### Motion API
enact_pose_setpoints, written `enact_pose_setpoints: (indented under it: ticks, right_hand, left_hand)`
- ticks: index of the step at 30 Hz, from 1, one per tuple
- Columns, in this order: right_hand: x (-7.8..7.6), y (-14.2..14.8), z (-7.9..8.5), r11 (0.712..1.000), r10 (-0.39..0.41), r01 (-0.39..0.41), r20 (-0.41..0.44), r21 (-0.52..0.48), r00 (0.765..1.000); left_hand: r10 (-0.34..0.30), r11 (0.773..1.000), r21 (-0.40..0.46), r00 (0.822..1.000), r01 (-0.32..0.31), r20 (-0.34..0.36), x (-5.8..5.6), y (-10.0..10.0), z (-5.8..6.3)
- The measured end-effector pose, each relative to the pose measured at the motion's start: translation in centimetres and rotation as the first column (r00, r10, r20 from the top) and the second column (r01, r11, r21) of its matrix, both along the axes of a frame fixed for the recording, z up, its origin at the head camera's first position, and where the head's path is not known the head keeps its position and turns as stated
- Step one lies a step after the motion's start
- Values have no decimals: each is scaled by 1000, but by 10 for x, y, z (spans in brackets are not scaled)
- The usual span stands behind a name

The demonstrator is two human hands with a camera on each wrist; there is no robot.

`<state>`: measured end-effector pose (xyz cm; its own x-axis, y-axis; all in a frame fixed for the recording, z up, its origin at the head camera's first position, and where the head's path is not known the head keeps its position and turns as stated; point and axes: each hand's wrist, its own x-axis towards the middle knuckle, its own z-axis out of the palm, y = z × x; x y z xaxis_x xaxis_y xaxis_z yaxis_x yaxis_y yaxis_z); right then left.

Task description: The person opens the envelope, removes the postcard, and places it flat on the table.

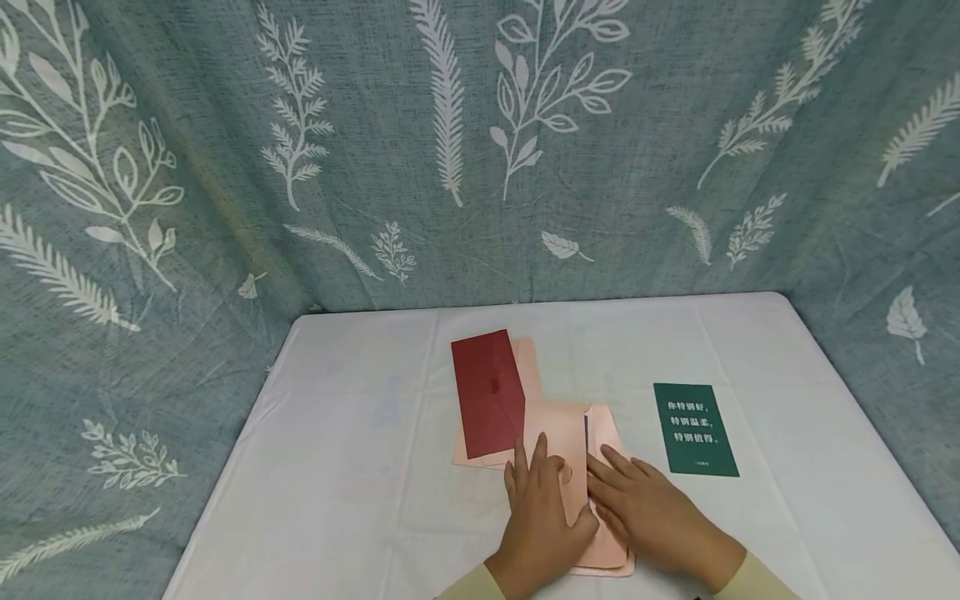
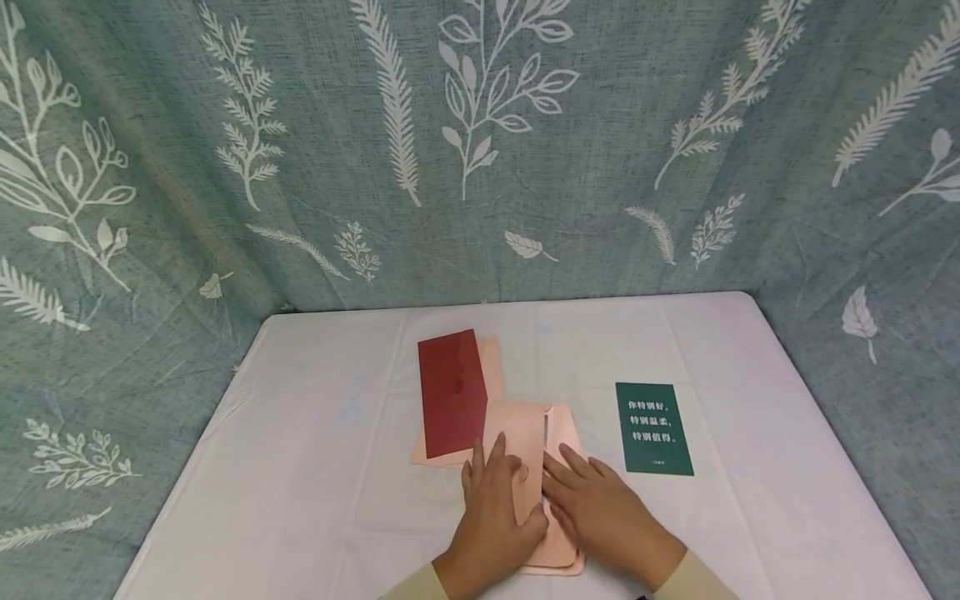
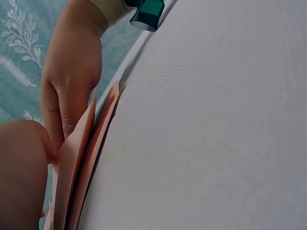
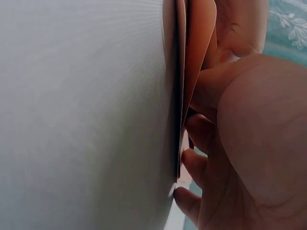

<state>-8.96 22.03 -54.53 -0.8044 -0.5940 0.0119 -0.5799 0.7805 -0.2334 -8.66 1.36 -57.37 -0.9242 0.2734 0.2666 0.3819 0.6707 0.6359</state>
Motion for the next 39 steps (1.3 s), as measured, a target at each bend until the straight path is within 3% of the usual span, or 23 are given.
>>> enact_pose_setpoints:
  ticks: [6, 13, 26, 39]
  right_hand:
    - [2, 3, 4, 1000, -23, 23, 52, 7, 998]
    - [2, 7, 4, 1000, -1, 1, 19, 6, 1000]
    - [3, 18, 5, 998, -40, 40, 1, -44, 999]
    - [4, 27, 7, 988, -134, 140, 93, -68, 987]
  left_hand:
    - [1, 1000, -14, 1000, -1, 29, -1, 0, 0]
    - [-6, 1000, -22, 998, 7, 55, -1, 0, 2]
    - [-11, 999, -35, 999, 12, 50, -2, 1, 1]
    - [-8, 998, -62, 997, 13, 77, -2, 2, 3]
